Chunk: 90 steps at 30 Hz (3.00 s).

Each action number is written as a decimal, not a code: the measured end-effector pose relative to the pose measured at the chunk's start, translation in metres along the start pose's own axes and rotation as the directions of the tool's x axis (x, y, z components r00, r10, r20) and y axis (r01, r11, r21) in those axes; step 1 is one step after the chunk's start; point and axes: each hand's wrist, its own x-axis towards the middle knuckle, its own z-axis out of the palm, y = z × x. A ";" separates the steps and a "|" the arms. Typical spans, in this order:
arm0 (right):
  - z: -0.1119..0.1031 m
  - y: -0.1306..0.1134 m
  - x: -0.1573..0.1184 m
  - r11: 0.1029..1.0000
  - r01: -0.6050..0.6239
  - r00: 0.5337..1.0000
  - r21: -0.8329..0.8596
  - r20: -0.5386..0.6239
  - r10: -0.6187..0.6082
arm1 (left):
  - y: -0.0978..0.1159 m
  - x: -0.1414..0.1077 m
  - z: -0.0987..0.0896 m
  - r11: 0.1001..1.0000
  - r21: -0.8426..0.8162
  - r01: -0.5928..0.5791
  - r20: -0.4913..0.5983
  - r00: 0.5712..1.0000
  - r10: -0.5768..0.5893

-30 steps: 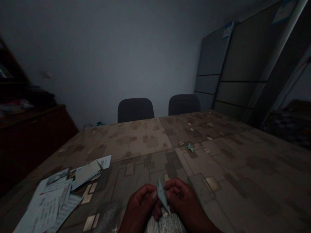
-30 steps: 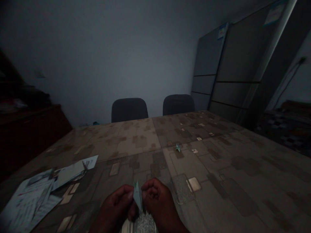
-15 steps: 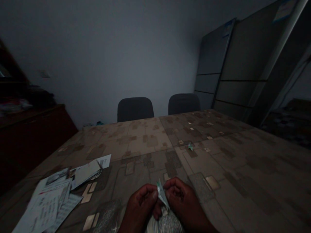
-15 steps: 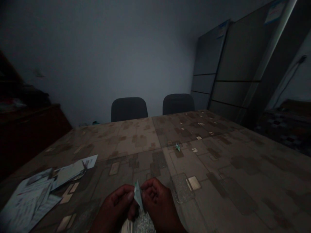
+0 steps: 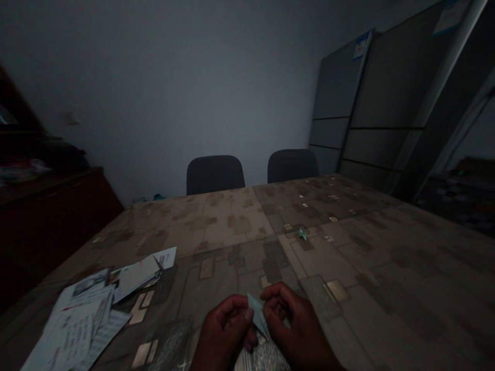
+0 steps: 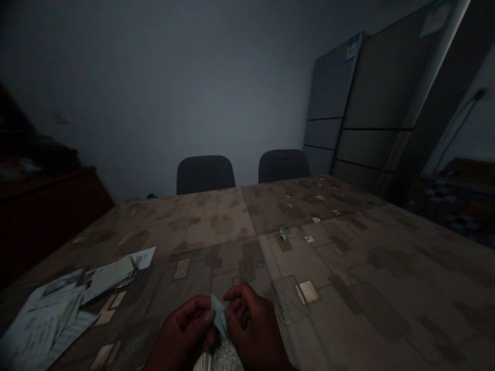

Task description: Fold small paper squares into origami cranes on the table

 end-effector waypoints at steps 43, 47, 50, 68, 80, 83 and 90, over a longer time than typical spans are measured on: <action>0.004 0.005 0.001 0.960 -0.142 0.990 0.243 0.022 0.140 | -0.002 0.000 -0.001 0.999 -0.033 -0.007 0.017 1.000 0.008; 0.003 0.006 0.002 0.958 -0.139 0.990 0.250 0.026 0.137 | 0.000 -0.001 0.000 0.999 -0.051 0.001 0.017 1.000 0.000; 0.003 0.008 0.003 0.942 -0.165 0.986 0.291 0.033 0.163 | 0.000 0.000 0.000 0.999 -0.038 -0.008 0.020 1.000 0.009; 0.002 0.008 0.003 0.905 -0.198 0.980 0.377 0.077 0.183 | -0.004 -0.001 -0.004 0.999 -0.046 -0.025 0.070 0.997 0.028; 0.006 0.007 0.004 0.945 -0.148 0.989 0.292 0.035 0.144 | 0.003 -0.004 0.004 1.000 0.002 -0.012 -0.027 1.000 0.012; 0.007 0.011 0.004 0.953 -0.161 0.987 0.256 0.055 0.152 | 0.002 -0.004 0.007 1.000 -0.003 -0.030 -0.070 0.997 0.030; 0.006 0.011 0.005 0.956 -0.174 0.983 0.237 0.092 0.157 | 0.001 -0.004 0.008 0.999 -0.039 -0.027 -0.074 0.997 0.024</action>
